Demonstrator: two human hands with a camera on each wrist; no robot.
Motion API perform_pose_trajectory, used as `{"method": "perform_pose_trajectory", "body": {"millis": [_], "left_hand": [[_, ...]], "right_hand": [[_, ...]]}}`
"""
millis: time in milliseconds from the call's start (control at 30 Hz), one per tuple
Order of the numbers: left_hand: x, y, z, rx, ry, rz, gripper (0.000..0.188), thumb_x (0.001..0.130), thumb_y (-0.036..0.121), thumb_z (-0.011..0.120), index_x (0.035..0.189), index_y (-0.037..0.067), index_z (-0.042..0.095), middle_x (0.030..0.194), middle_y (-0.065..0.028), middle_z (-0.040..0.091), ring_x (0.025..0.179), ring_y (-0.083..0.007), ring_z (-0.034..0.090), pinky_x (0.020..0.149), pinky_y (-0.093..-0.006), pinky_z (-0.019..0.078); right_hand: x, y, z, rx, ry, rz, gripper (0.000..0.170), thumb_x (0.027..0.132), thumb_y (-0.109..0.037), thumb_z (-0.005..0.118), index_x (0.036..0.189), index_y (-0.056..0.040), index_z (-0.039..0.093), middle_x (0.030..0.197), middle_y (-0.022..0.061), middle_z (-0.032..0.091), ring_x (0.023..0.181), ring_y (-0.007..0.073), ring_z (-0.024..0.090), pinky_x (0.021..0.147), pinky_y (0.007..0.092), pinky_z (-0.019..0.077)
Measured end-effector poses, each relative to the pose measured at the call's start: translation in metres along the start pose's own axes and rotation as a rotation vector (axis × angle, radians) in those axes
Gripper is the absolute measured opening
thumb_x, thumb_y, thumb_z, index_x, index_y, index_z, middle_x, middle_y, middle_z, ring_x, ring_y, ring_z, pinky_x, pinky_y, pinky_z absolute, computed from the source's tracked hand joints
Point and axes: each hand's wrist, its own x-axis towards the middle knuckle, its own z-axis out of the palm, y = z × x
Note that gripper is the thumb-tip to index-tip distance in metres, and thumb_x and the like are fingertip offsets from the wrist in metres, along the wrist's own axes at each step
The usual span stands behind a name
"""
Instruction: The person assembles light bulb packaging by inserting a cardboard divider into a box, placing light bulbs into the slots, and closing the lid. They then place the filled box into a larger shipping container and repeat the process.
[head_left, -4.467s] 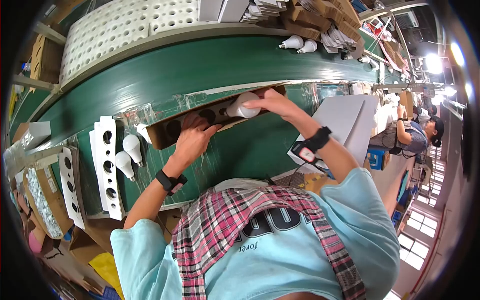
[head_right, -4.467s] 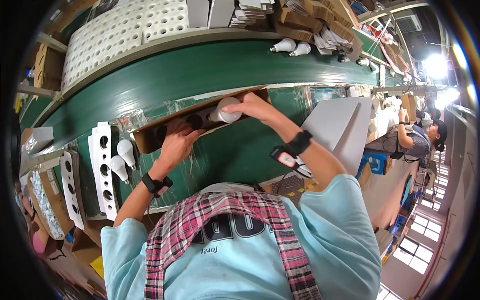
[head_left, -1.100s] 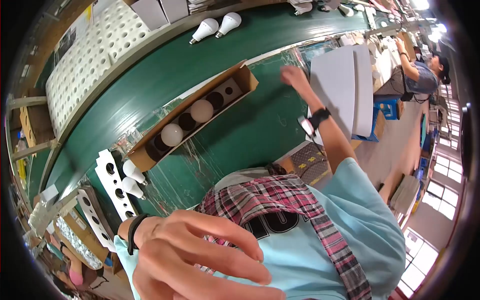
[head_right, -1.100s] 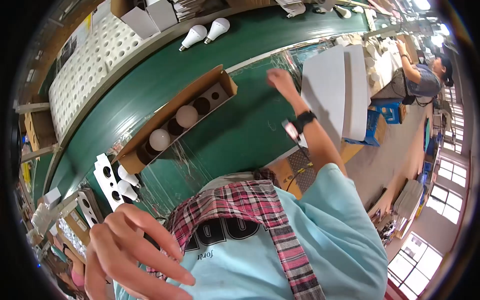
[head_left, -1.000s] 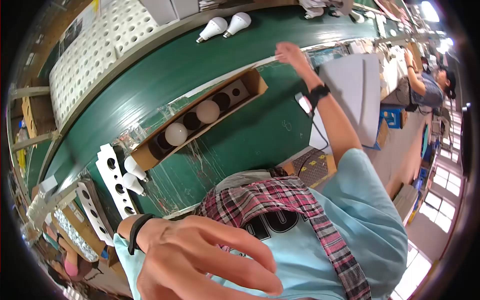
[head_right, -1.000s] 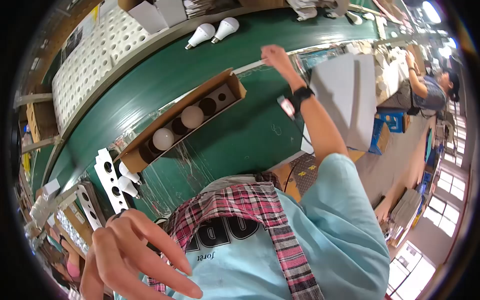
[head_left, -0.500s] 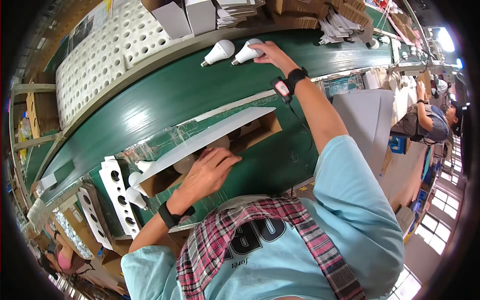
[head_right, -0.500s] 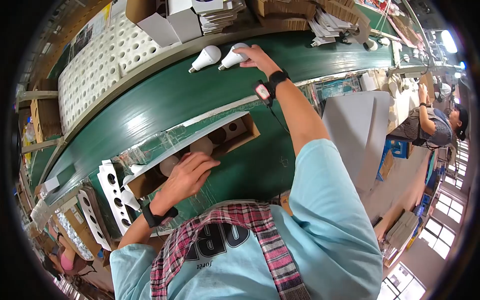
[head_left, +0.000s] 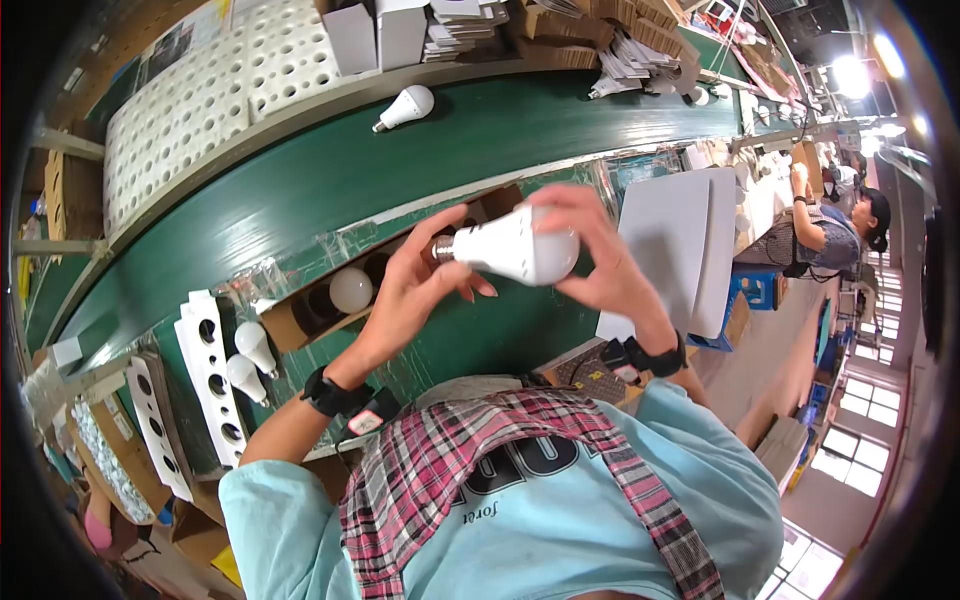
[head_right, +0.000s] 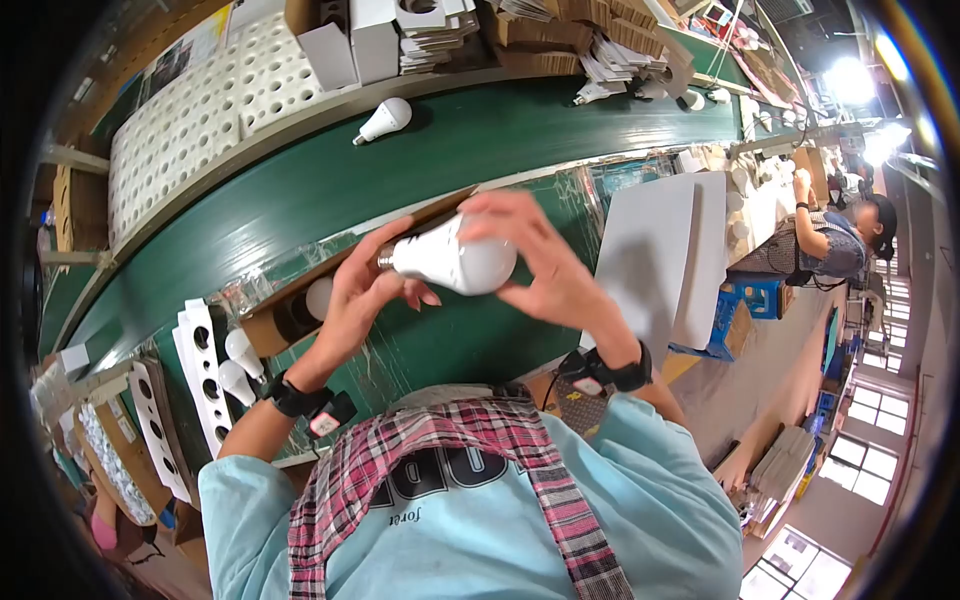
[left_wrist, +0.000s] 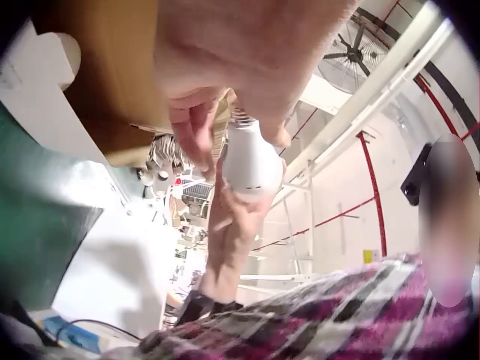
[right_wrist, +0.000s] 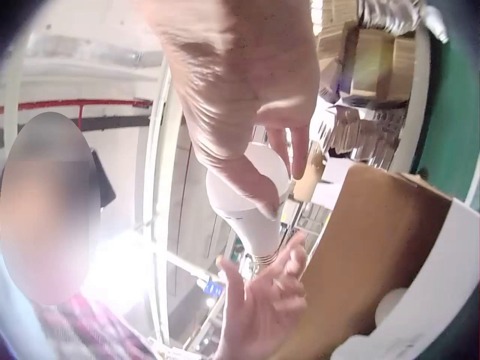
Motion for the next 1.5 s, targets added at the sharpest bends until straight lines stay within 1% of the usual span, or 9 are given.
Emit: {"method": "perform_pose_trajectory", "body": {"millis": [67,267,400,633,833,1033,1267,1333,1500], "left_hand": [[-0.008,0.001,0.005,0.019,0.059,0.027,0.035,0.091,0.010,0.061,0.123,-0.001,0.052,0.108,-0.0087,0.062,0.090,-0.0130,0.063,0.078,-0.0244,0.0505],[-0.034,-0.016,0.007,0.082,0.117,0.065,0.040,0.087,0.006,0.065,0.124,0.002,0.051,0.108,-0.0069,0.061,0.101,-0.0118,0.059,0.088,-0.0267,0.0498],[-0.035,-0.020,0.003,0.243,0.194,0.098,0.047,0.086,0.011,0.067,0.128,0.003,0.047,0.112,-0.0100,0.061,0.105,-0.0179,0.059,0.088,-0.0302,0.0497],[-0.070,-0.053,-0.074,1.418,0.247,0.190,0.048,0.078,0.017,0.071,0.122,0.007,0.054,0.124,-0.0142,0.055,0.119,-0.0338,0.048,0.100,-0.0419,0.0398],[-0.079,-0.073,-0.094,1.587,0.164,0.187,0.028,0.080,0.007,0.057,0.107,0.006,0.065,0.123,-0.0131,0.054,0.126,-0.0296,0.041,0.107,-0.0433,0.0312],[-0.079,-0.073,-0.091,1.619,0.176,0.241,0.031,0.073,0.003,0.057,0.103,0.006,0.067,0.123,-0.0128,0.054,0.127,-0.0292,0.040,0.106,-0.0449,0.0312],[-0.080,-0.076,-0.089,1.502,0.219,0.185,0.039,0.068,-0.005,0.058,0.105,0.006,0.065,0.122,-0.0125,0.053,0.128,-0.0286,0.039,0.109,-0.0502,0.0265],[-0.082,-0.071,-0.085,1.544,0.186,0.174,0.039,0.069,-0.004,0.058,0.106,0.006,0.065,0.122,-0.0124,0.052,0.127,-0.0287,0.039,0.109,-0.0503,0.0265],[-0.082,-0.066,-0.083,1.589,0.143,0.156,0.038,0.069,-0.004,0.058,0.105,0.009,0.065,0.123,-0.0109,0.052,0.126,-0.0284,0.040,0.106,-0.0486,0.0303]], "right_hand": [[-0.010,-0.010,0.015,-0.022,-0.024,-0.065,0.070,0.063,0.002,0.075,0.125,-0.0116,0.046,0.132,0.0102,0.043,0.123,0.0286,0.043,0.100,0.0391,0.0398],[-0.031,-0.030,0.021,0.306,-0.086,0.396,0.077,0.070,-0.011,0.077,0.137,-0.0118,0.040,0.132,0.0094,0.044,0.119,0.0275,0.047,0.094,0.0376,0.0455],[-0.022,-0.026,0.012,0.054,-0.172,0.390,0.070,0.070,-0.020,0.078,0.131,-0.0084,0.046,0.124,0.0121,0.051,0.111,0.0276,0.052,0.091,0.0353,0.0455],[0.028,0.019,0.021,-0.527,-0.172,0.432,0.058,0.068,-0.034,0.074,0.111,0.0013,0.056,0.102,0.0216,0.062,0.097,0.0350,0.058,0.085,0.0428,0.0466],[0.062,0.062,0.064,-0.773,-0.464,0.480,0.037,0.064,-0.027,0.072,0.084,0.0031,0.065,0.082,0.0201,0.066,0.078,0.0363,0.065,0.068,0.0441,0.0528],[0.040,0.114,0.098,-0.885,-0.521,0.546,0.042,0.065,-0.028,0.074,0.093,0.0022,0.065,0.094,0.0233,0.065,0.094,0.0374,0.062,0.080,0.0454,0.0517],[0.045,0.076,0.063,-0.677,-0.514,0.439,0.043,0.076,-0.035,0.068,0.090,0.0051,0.062,0.083,0.0231,0.063,0.081,0.0346,0.063,0.074,0.0424,0.0527],[0.074,0.041,0.020,-0.027,-0.552,0.732,0.040,0.087,-0.033,0.063,0.098,0.0056,0.063,0.083,0.0158,0.066,0.072,0.0190,0.066,0.065,0.0286,0.0530],[0.164,0.060,-0.054,0.165,-0.387,0.396,0.032,0.093,-0.021,0.055,0.116,0.0006,0.059,0.090,0.0109,0.067,0.079,0.0131,0.064,0.074,0.0240,0.0511]]}}
